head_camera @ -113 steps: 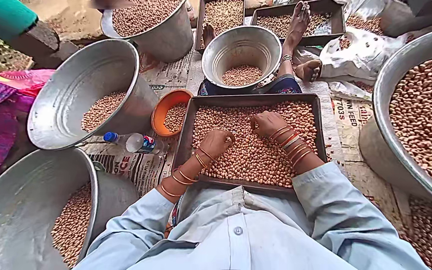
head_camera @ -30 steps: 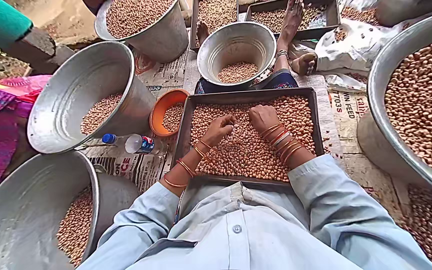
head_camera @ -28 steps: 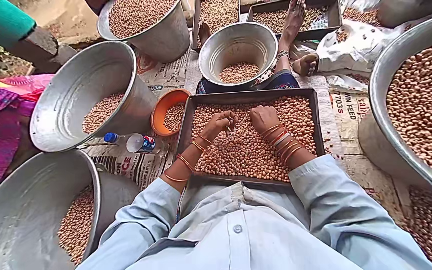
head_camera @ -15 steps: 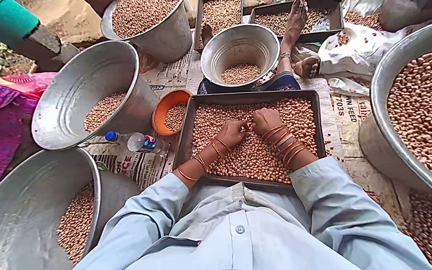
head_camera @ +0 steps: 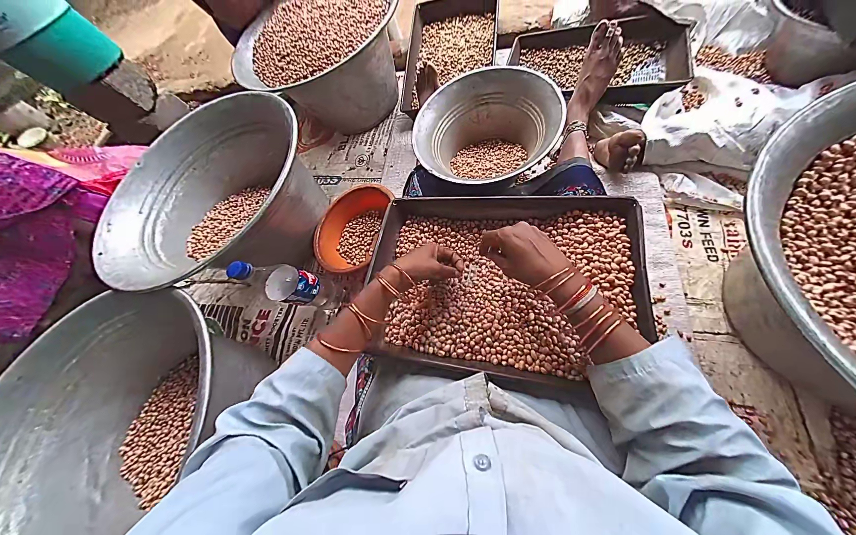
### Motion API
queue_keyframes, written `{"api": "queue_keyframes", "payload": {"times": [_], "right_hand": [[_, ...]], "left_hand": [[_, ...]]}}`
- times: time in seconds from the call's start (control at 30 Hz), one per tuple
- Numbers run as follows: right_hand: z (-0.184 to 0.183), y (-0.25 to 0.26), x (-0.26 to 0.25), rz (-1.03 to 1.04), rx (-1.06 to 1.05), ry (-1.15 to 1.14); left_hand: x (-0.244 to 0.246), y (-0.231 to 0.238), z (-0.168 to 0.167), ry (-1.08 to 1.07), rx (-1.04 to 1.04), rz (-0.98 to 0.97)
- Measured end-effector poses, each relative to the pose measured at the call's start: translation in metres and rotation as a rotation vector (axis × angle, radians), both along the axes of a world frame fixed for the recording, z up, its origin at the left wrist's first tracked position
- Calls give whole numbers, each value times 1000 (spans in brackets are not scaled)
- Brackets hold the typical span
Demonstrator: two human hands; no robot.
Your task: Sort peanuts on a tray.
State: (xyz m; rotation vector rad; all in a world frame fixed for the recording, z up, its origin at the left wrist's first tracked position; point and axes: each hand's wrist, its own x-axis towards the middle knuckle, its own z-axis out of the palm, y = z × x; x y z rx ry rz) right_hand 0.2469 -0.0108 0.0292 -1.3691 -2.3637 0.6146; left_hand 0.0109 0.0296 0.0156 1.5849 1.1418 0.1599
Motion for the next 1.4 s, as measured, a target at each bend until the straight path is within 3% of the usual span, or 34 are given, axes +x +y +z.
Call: {"api": "queue_keyframes", "payload": {"times": [0.17, 0.23, 0.33, 0.5, 0.63, 0.77, 0.9, 0.97, 1.1, 1.2, 1.3, 1.4], "right_hand": [[13, 10, 25, -273, -124, -173], [18, 12, 33, -372, -132, -235], [22, 10, 44, -514, -94, -273], [31, 7, 54, -681, -105, -360], [15, 8, 53, -678, -80, -427], [-2, 2, 10, -533, -185, -495], [0, -36, -50, -245, -336, -474], [5, -53, -71, -36, -374, -447], [-1, -52, -74, 236, -254, -160], [-3, -22, -43, 125, -105, 32], [7, 5, 13, -195, 36, 40], [13, 16, 56, -437, 30, 6]], "left_hand": [[-75, 64, 37, 636, 616, 257], [-77, 74, 43, 722, 752, 271], [-31, 61, 36, 535, 779, 95], [79, 19, -7, 191, 759, -387], [119, 11, -26, 137, 913, -588], [95, 31, -36, 294, 914, -552], [33, 40, -37, 423, 872, -489], [8, 31, -19, 544, 765, -459], [-11, 22, 6, 703, 664, -392], [9, 22, 23, 630, 685, -273], [39, 22, 15, 390, 773, -196], [71, 16, 1, 330, 760, -248]]}}
